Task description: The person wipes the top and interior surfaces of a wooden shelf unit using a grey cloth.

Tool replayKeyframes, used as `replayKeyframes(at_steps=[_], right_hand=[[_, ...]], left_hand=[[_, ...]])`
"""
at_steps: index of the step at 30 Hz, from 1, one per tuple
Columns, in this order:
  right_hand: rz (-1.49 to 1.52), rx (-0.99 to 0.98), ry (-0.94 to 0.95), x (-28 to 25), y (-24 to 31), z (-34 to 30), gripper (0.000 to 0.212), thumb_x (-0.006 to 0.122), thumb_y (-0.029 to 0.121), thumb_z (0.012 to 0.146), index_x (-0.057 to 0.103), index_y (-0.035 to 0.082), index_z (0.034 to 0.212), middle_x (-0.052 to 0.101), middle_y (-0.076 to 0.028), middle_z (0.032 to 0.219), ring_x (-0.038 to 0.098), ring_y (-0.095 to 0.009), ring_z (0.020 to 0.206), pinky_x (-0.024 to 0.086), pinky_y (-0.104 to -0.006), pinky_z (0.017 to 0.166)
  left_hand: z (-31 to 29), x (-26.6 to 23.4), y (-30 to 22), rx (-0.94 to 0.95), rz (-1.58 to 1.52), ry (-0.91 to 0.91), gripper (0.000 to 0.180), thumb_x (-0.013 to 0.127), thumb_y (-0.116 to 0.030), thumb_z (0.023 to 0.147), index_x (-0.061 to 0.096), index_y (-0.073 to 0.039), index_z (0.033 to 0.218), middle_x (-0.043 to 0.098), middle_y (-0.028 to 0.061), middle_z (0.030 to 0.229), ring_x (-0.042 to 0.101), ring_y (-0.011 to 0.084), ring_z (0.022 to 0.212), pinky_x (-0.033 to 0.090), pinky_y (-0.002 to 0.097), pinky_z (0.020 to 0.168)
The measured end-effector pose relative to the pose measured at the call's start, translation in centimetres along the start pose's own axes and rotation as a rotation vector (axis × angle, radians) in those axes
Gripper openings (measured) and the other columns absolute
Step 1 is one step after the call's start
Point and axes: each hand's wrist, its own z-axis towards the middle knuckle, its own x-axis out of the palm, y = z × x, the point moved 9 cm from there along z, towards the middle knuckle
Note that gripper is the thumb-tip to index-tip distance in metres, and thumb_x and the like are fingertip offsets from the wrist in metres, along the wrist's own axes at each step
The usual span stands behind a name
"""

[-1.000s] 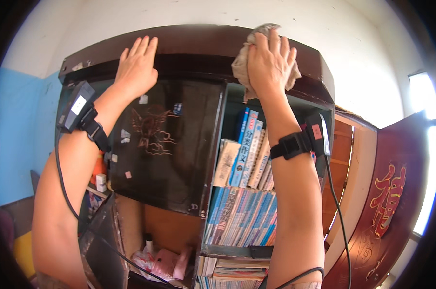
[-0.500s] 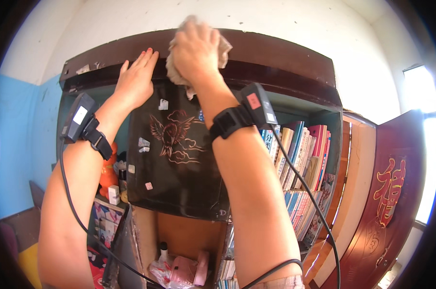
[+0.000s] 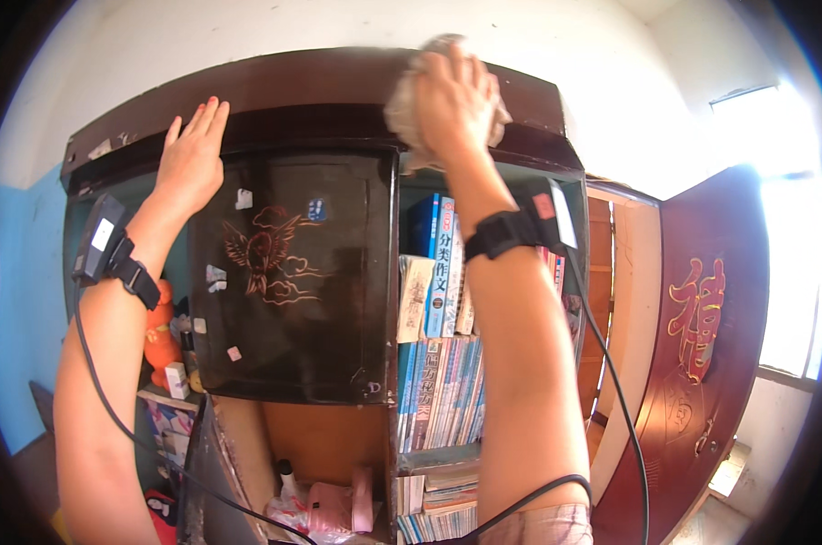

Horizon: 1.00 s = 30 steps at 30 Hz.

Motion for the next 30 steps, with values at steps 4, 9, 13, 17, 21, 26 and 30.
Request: replayKeyframes(at_steps=[4, 9, 13, 17, 21, 26, 30], right_hand=[[-0.053, 0.190, 0.007, -2.9, -9.6, -0.7, 0.035, 0.047, 0.034, 0.098, 0.056, 0.018, 0.128, 0.044, -0.015, 0.148, 0.036, -0.040, 0.139, 0.026, -0.0574, 0.113], [-0.292, 0.165, 0.071, -1.0, -9.1, 0.1, 0.043, 0.047, 0.032, 0.097, 0.055, 0.009, 0.131, 0.039, -0.019, 0.150, 0.030, -0.043, 0.141, 0.025, -0.0564, 0.115], [-0.021, -0.084, 0.208, 1.1, 3.5, 0.4, 0.037, 0.058, 0.023, 0.088, 0.061, 0.006, 0.121, 0.049, -0.018, 0.140, 0.041, -0.041, 0.130, 0.029, -0.0570, 0.111], [0.183, -0.219, -0.012, -0.1, 7.1, -0.3, 0.032, 0.056, 0.025, 0.091, 0.061, 0.013, 0.120, 0.049, -0.016, 0.143, 0.038, -0.040, 0.138, 0.025, -0.0630, 0.112], [0.115, -0.146, 0.003, -0.8, 2.8, -0.4, 0.032, 0.053, 0.028, 0.094, 0.059, 0.015, 0.123, 0.046, -0.016, 0.146, 0.038, -0.040, 0.138, 0.022, -0.0640, 0.114], [-0.070, 0.046, 0.014, -2.7, -9.0, 0.2, 0.030, 0.048, 0.029, 0.096, 0.059, 0.016, 0.120, 0.042, -0.014, 0.148, 0.037, -0.039, 0.139, 0.022, -0.0626, 0.113], [-0.129, 0.217, 0.012, -4.0, -16.2, -0.5, 0.033, 0.044, 0.033, 0.098, 0.057, 0.018, 0.124, 0.041, -0.016, 0.148, 0.040, -0.040, 0.135, 0.023, -0.0612, 0.112]], left_hand=[[-0.1, 0.1, -0.1, -0.027, -0.007, 0.007, 0.062, 0.051, 0.000, 0.085, 0.040, 0.001, 0.146, 0.042, 0.0185, 0.152, 0.040, 0.0284, 0.142, 0.027, 0.0505, 0.117], [0.7, 0.1, -0.9, -0.086, -0.066, 0.021, 0.067, 0.052, 0.000, 0.080, 0.040, -0.001, 0.146, 0.041, 0.0166, 0.154, 0.038, 0.0277, 0.143, 0.026, 0.0509, 0.118], [0.5, 0.7, -0.3, -0.151, -0.062, 0.142, 0.070, 0.053, 0.001, 0.080, 0.037, -0.001, 0.148, 0.032, 0.0157, 0.159, 0.027, 0.0275, 0.149, 0.022, 0.0534, 0.119], [1.5, 0.7, -1.1, -0.202, 0.110, 0.228, 0.069, 0.055, -0.005, 0.087, 0.030, -0.002, 0.152, 0.028, 0.0175, 0.160, 0.022, 0.0312, 0.150, 0.022, 0.0552, 0.118], [3.0, -1.6, -5.5, -0.052, 0.036, 0.014, 0.073, 0.059, -0.021, 0.094, 0.025, -0.015, 0.157, 0.027, 0.0165, 0.160, 0.023, 0.0325, 0.150, 0.024, 0.0576, 0.115], [4.9, -5.6, -18.2, 0.239, -0.182, -0.052, 0.068, 0.060, -0.024, 0.094, 0.030, -0.014, 0.155, 0.030, 0.0171, 0.159, 0.025, 0.0312, 0.149, 0.021, 0.0537, 0.118], [4.7, -3.3, -18.8, 0.183, -0.182, -0.001, 0.074, 0.064, -0.023, 0.091, 0.028, -0.014, 0.156, 0.027, 0.0172, 0.160, 0.025, 0.0313, 0.149, 0.022, 0.0528, 0.118]])
